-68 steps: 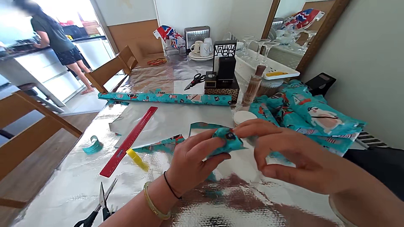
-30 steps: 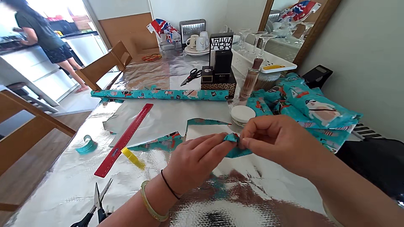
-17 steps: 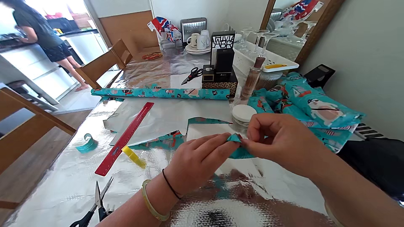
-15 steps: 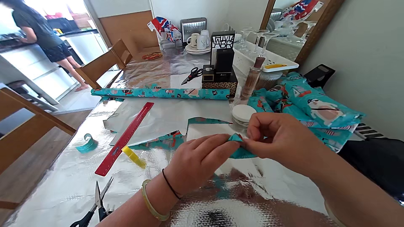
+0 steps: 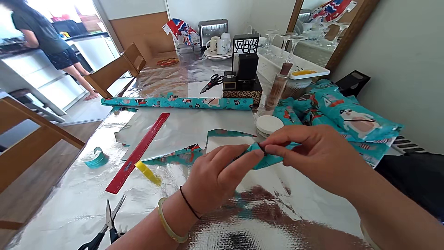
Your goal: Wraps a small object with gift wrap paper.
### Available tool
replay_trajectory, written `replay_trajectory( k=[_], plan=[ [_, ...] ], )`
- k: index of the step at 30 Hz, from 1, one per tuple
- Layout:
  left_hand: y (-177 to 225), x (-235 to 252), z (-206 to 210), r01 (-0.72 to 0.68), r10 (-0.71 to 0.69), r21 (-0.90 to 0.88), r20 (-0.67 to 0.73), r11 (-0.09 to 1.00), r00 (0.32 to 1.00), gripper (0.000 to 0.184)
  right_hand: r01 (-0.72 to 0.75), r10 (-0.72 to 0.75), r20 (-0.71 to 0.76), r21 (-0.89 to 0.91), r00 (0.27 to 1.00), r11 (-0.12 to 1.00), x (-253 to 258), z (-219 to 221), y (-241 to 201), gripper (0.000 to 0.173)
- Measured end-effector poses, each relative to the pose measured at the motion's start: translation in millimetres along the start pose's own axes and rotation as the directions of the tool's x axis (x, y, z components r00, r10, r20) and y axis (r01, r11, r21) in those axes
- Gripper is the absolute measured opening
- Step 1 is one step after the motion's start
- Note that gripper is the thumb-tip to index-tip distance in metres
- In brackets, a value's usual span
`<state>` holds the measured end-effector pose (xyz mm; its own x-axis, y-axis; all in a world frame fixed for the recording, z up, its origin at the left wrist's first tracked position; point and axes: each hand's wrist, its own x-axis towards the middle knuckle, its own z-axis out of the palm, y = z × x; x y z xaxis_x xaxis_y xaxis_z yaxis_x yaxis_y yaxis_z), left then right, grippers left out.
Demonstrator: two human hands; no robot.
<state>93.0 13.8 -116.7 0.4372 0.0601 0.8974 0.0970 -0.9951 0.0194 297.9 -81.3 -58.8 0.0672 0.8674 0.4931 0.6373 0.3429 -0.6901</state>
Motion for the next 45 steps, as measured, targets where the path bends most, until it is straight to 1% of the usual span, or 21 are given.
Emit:
replay_trajectory(
  k=[3,5,7,11,16,19,24,27,30,32,34,35,36,37,39,40,41,42,43,45],
  plan=[
    [0,0,1,0.002,-0.002,0.007,0.002,1.000,1.000,0.038,-0.088,0.086,0.040,0.056,0.996,0.995,0,-2,-4,0.023],
    [1,0,2,0.007,-0.007,0.016,0.003,1.000,1.000,0.039,-0.133,0.130,0.050,0.064,0.990,0.989,-1,-2,-8,0.026],
    [1,0,3,0.009,-0.009,0.025,0.002,1.000,1.000,0.038,-0.169,0.169,0.015,0.036,0.986,0.985,-3,2,-11,0.028],
    [3,0,2,-0.004,0.003,0.030,0.017,1.000,1.000,0.041,-0.144,0.143,-0.054,-0.009,0.988,0.990,-4,10,-10,0.027],
    [4,0,1,-0.019,0.019,0.035,0.020,0.999,1.000,0.040,-0.139,0.138,-0.053,-0.021,0.989,0.990,-4,11,-11,0.038],
    [4,1,1,-0.031,0.030,0.044,0.025,0.999,0.999,0.041,-0.125,0.123,-0.050,-0.035,0.991,0.992,-6,11,-13,0.034],
    [6,1,1,-0.070,0.069,0.031,0.037,0.997,0.997,0.040,-0.055,0.057,0.014,-0.106,0.998,0.993,-6,6,-10,0.030],
    [7,1,0,-0.083,0.082,0.018,0.059,0.996,0.995,0.039,-0.044,0.051,0.065,-0.111,0.997,0.993,-5,2,-7,0.030],
    [7,0,0,-0.092,0.092,0.003,0.050,0.996,0.995,0.040,-0.051,0.063,0.101,-0.118,0.993,0.992,-6,2,-6,0.031],
    [7,1,1,-0.065,0.066,-0.033,0.033,0.997,0.997,0.039,-0.067,0.078,0.087,-0.121,0.993,0.990,-7,6,-8,0.032],
    [8,2,1,-0.006,0.009,-0.103,0.027,0.995,1.000,0.036,-0.118,0.128,0.131,-0.075,0.983,0.990,-7,9,-8,0.035],
    [10,2,1,0.040,-0.036,-0.139,0.027,0.990,0.999,0.036,-0.145,0.146,0.179,-0.015,0.973,0.989,-6,7,-5,0.040],
    [10,2,2,0.092,-0.089,-0.181,0.022,0.979,0.996,0.040,-0.165,0.148,0.220,0.059,0.964,0.985,-5,4,-2,0.049],
    [10,2,3,0.135,-0.135,-0.220,0.015,0.966,0.991,0.047,-0.169,0.132,0.246,0.136,0.960,0.976,-3,0,1,0.057],
    [7,1,4,0.178,-0.183,-0.287,0.008,0.941,0.983,0.061,-0.129,0.048,0.244,0.327,0.969,0.936,3,-11,5,0.066],
    [5,0,5,0.187,-0.195,-0.316,0.005,0.930,0.981,0.063,-0.057,-0.026,0.203,0.392,0.979,0.918,5,-16,7,0.069],
    [4,-1,5,0.193,-0.204,-0.341,0.002,0.920,0.979,0.065,0.052,-0.119,0.141,0.405,0.983,0.913,7,-20,9,0.065],
    [3,-1,5,0.202,-0.217,-0.362,-0.001,0.910,0.976,0.067,0.173,-0.220,0.086,0.371,0.972,0.912,8,-22,11,0.057],
    [3,-1,5,0.211,-0.230,-0.375,-0.004,0.902,0.973,0.068,0.274,-0.308,0.070,0.306,0.949,0.912,9,-24,12,0.050],
    [3,-1,5,0.228,-0.253,-0.375,-0.017,0.898,0.967,0.068,0.376,-0.391,0.085,0.151,0.917,0.914,6,-19,10,0.044]
  ],
)
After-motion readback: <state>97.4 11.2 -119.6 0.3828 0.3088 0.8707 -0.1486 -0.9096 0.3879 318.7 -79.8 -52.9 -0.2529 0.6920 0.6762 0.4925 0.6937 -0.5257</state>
